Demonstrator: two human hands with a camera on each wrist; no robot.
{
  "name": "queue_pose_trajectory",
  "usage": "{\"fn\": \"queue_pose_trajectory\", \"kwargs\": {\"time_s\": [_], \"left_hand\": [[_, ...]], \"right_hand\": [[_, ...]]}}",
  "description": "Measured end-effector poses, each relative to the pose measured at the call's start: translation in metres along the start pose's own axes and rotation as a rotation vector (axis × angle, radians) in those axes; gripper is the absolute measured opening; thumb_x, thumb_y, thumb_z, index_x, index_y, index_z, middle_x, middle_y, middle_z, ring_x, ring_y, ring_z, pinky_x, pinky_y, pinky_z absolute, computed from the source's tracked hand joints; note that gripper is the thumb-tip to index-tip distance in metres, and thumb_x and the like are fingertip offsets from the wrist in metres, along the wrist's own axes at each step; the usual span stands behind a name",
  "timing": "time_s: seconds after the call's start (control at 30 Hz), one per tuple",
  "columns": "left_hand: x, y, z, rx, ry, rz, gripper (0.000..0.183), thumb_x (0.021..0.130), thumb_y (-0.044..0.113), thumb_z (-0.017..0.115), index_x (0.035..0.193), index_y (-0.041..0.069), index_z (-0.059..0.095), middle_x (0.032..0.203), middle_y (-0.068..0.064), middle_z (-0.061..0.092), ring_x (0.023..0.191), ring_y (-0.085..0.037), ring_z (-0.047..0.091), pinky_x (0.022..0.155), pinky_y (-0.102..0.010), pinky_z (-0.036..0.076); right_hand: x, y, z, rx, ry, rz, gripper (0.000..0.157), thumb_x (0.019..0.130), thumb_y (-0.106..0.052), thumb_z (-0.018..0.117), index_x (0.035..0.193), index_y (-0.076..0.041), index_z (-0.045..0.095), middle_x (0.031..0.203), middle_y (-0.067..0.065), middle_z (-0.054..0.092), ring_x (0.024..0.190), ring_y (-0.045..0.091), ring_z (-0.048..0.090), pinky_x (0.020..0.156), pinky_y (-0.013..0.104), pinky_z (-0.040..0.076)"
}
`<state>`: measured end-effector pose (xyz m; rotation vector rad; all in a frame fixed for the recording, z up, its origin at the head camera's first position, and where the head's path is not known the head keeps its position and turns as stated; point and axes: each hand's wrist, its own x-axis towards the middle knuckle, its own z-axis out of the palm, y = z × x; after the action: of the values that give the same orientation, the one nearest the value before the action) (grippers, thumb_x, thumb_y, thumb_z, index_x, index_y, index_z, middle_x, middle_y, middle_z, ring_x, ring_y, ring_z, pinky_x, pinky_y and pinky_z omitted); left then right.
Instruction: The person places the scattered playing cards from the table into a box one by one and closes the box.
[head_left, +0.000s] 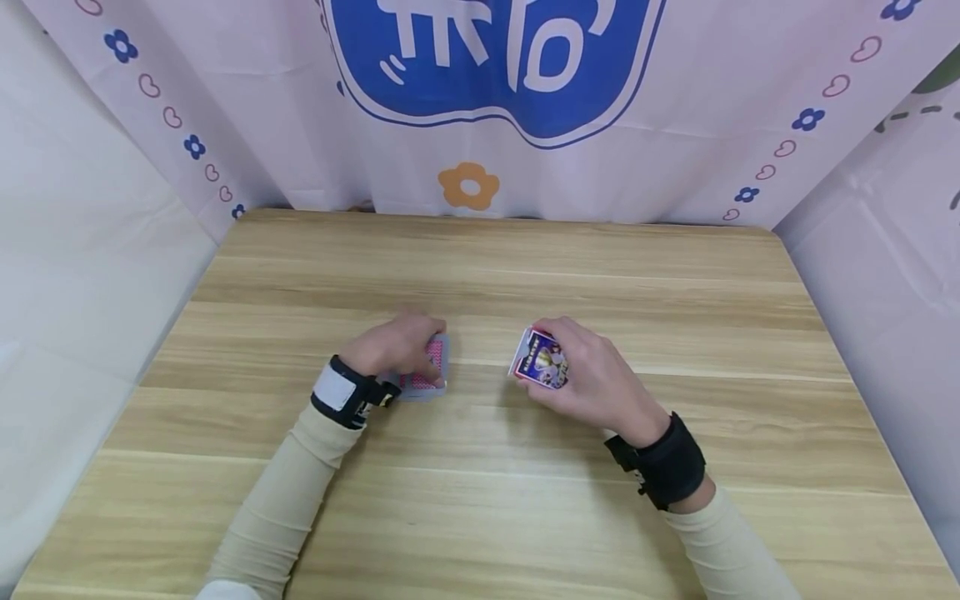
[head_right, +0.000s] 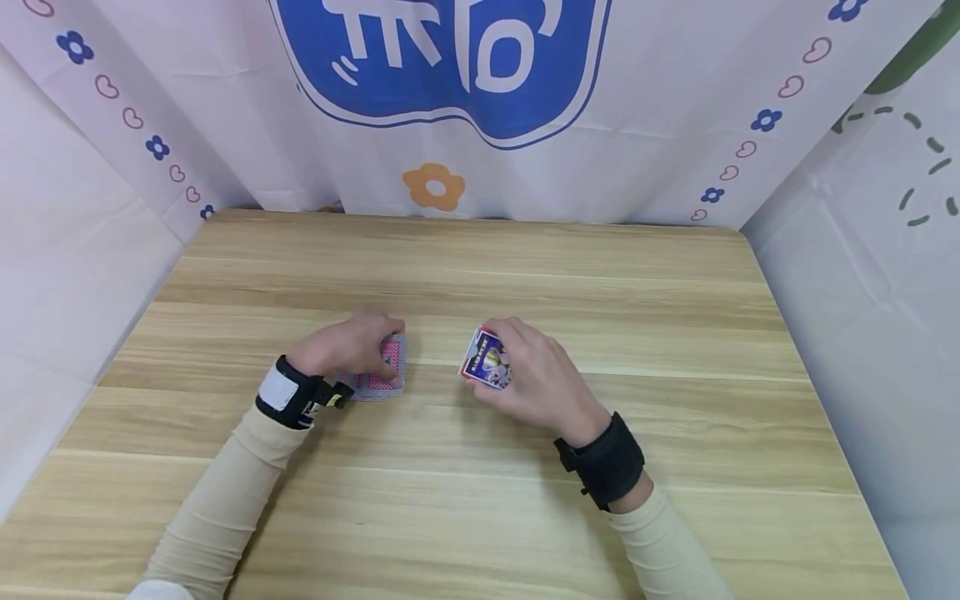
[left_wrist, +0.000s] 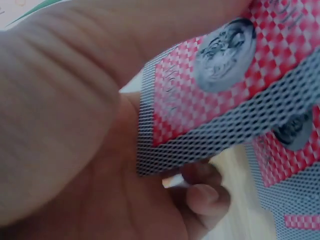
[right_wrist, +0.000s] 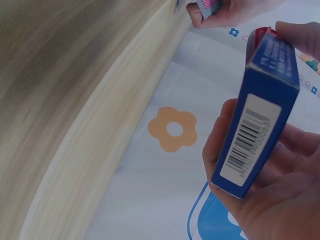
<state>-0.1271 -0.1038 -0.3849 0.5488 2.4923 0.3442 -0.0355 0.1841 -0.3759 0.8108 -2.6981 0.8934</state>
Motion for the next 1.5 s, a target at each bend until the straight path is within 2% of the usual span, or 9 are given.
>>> {"fn": "queue_pose_trajectory", "kwargs": {"time_s": [0.13,0.2,0.27,0.5,0.7,0.8,0.97,1.3,1.5], "left_hand": [[-0.006,0.003,-0.005,-0.075,-0.023,0.046,0.03,0.093,0.027,0.08,0.111,0.008,0.065,0.094,-0.005,0.064,0.083,-0.019,0.063,0.068,-0.03,0.052],[-0.012,0.006,-0.009,-0.119,0.005,0.101,0.035,0.098,0.029,0.075,0.122,0.005,0.066,0.091,-0.003,0.063,0.081,-0.016,0.061,0.07,-0.029,0.051],[-0.017,0.012,-0.013,-0.186,0.04,0.164,0.036,0.101,0.033,0.07,0.121,0.002,0.066,0.087,-0.002,0.063,0.076,-0.016,0.06,0.069,-0.03,0.05],[-0.028,0.033,-0.019,-0.52,0.072,0.33,0.021,0.109,0.032,0.059,0.112,0.012,0.062,0.083,-0.004,0.072,0.068,-0.034,0.068,0.062,-0.035,0.053],[-0.027,0.046,-0.016,-0.585,0.113,0.303,0.018,0.108,0.028,0.06,0.115,0.011,0.061,0.084,-0.004,0.072,0.07,-0.04,0.068,0.063,-0.032,0.05],[-0.027,0.048,-0.015,-0.594,0.126,0.264,0.019,0.108,0.031,0.061,0.116,0.014,0.061,0.085,-0.004,0.072,0.07,-0.038,0.069,0.065,-0.03,0.049],[-0.026,0.05,-0.013,-0.61,0.151,0.267,0.019,0.107,0.03,0.062,0.118,0.014,0.061,0.09,-0.005,0.073,0.067,-0.031,0.068,0.064,-0.031,0.05],[-0.02,0.068,0.003,-0.694,0.367,0.313,0.017,0.108,0.026,0.061,0.113,0.009,0.061,0.085,-0.007,0.07,0.065,-0.039,0.066,0.049,-0.024,0.04],[-0.02,0.073,0.007,-0.738,0.407,0.315,0.018,0.109,0.027,0.059,0.116,0.01,0.059,0.087,-0.008,0.069,0.068,-0.046,0.067,0.047,-0.024,0.038]], "right_hand": [[0.0,0.0,0.001,0.001,-0.003,-0.002,0.066,0.081,-0.029,0.086,0.135,-0.001,0.06,0.117,0.011,0.071,0.09,0.018,0.069,0.075,0.032,0.061],[0.0,0.001,0.001,-0.001,-0.002,-0.003,0.065,0.081,-0.028,0.085,0.135,-0.001,0.06,0.117,0.011,0.071,0.091,0.018,0.069,0.075,0.033,0.061],[0.0,0.0,0.001,-0.002,0.001,-0.002,0.066,0.081,-0.029,0.086,0.135,-0.001,0.06,0.117,0.011,0.071,0.09,0.018,0.069,0.074,0.033,0.061],[0.0,-0.001,0.002,0.003,0.004,-0.013,0.066,0.082,-0.035,0.089,0.132,-0.003,0.06,0.112,0.009,0.071,0.087,0.015,0.067,0.073,0.029,0.06],[0.0,-0.002,0.002,0.019,-0.002,-0.029,0.065,0.082,-0.034,0.088,0.133,-0.002,0.061,0.114,0.009,0.071,0.088,0.014,0.067,0.073,0.028,0.059],[0.0,-0.002,0.002,0.023,0.0,-0.029,0.065,0.083,-0.033,0.088,0.134,-0.002,0.061,0.114,0.009,0.071,0.088,0.015,0.067,0.073,0.029,0.059],[0.0,-0.002,0.002,0.012,-0.005,-0.036,0.064,0.082,-0.033,0.088,0.132,-0.002,0.061,0.114,0.009,0.071,0.089,0.015,0.067,0.074,0.03,0.059],[-0.001,-0.003,0.002,0.013,0.011,-0.03,0.065,0.082,-0.032,0.088,0.131,0.0,0.061,0.111,0.01,0.071,0.085,0.014,0.066,0.069,0.025,0.057],[-0.002,-0.001,0.001,0.006,0.029,-0.018,0.064,0.082,-0.03,0.087,0.132,0.0,0.06,0.112,0.011,0.07,0.085,0.014,0.068,0.069,0.025,0.058]]}}
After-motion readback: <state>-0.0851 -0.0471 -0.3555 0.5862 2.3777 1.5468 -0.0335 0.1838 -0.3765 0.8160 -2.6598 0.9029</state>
